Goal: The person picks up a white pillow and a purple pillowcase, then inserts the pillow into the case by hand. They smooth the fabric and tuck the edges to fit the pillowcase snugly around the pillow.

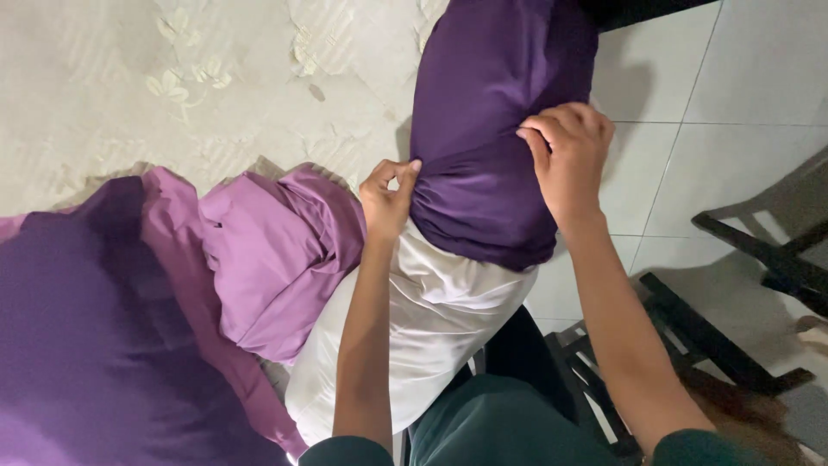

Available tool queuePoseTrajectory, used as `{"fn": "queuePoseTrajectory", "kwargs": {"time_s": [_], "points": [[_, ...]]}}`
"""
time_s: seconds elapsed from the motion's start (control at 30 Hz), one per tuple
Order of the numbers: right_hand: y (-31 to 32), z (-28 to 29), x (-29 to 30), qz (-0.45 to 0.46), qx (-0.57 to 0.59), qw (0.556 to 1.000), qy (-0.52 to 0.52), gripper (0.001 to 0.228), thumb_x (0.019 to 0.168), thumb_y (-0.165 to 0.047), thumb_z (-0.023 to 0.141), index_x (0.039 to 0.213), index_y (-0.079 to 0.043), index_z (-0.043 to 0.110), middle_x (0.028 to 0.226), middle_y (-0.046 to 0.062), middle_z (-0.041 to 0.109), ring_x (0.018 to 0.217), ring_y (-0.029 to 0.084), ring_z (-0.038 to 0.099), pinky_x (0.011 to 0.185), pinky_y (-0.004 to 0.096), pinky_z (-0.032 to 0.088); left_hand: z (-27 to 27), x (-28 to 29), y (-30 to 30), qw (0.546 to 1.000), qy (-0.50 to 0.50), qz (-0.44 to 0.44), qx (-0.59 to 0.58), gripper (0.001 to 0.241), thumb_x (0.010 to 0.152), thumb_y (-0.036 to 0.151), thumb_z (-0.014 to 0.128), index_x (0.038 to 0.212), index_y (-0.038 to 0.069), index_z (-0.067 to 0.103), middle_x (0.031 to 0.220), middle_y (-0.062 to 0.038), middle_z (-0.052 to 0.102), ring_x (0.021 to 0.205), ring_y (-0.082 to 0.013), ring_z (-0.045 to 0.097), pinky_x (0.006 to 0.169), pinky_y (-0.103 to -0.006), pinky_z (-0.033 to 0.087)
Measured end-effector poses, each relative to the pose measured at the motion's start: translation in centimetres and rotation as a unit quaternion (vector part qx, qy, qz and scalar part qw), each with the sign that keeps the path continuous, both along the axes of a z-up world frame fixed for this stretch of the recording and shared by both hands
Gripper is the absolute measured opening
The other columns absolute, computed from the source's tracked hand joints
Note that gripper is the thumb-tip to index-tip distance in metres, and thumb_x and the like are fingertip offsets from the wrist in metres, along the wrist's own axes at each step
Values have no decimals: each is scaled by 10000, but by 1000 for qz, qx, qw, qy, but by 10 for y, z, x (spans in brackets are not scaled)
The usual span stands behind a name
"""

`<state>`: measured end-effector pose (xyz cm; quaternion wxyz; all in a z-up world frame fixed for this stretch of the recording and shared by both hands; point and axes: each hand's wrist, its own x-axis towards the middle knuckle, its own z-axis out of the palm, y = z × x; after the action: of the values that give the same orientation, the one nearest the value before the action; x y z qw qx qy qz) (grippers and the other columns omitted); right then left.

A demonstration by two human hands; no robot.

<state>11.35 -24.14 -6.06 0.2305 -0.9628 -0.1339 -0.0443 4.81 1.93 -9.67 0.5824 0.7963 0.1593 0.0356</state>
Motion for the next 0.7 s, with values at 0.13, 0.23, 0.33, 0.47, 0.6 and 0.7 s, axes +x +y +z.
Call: {"fn": "queuePoseTrajectory", "kwargs": {"time_s": [0.13,0.23,0.33,0.47,0.6,0.7], "points": [[8,22,-22,59,147,980,117,98,991,-270,770,991,-171,766,945,26,729,1023,284,639,934,415,427,-5,9,13,995,3,15,98,268,950,191,790,728,85,685,662,-97,632,664,-244,687,664,-325,542],[17,41,-44,120,159,967,161,67,929,-320,770,959,-261,778,935,-80,751,966,195,648,852,365,391,-17,1,16,997,4,46,58,287,955,159,791,725,47,662,679,-101,635,679,-224,680,699,-325,563],[7,50,-21,99,125,979,126,62,953,-257,770,1012,-248,785,987,-60,752,1017,206,636,870,378,403,-14,-19,22,996,29,61,66,218,932,170,818,746,104,723,641,-47,626,614,-145,620,619,-291,500],[-21,25,23,35,286,949,125,358,1090,-71,565,1440,-2,591,1404,235,566,1306,424,530,1049,502,462,-19,-40,34,991,83,105,-2,199,959,145,777,776,84,728,665,6,576,693,-69,510,649,-251,466],[0,-12,42,129,232,961,85,393,1046,99,624,1425,-2,657,1418,274,600,1269,475,582,1014,535,496,-31,-32,36,990,95,99,23,222,962,200,772,801,57,718,705,-110,645,680,-140,571,644,-310,477],[23,-14,55,72,206,976,22,140,956,115,801,1071,50,756,1144,116,680,974,255,667,885,361,544,-16,-11,37,986,124,77,78,202,990,189,676,851,42,676,733,-3,606,622,-100,472,584,-244,425]]}}
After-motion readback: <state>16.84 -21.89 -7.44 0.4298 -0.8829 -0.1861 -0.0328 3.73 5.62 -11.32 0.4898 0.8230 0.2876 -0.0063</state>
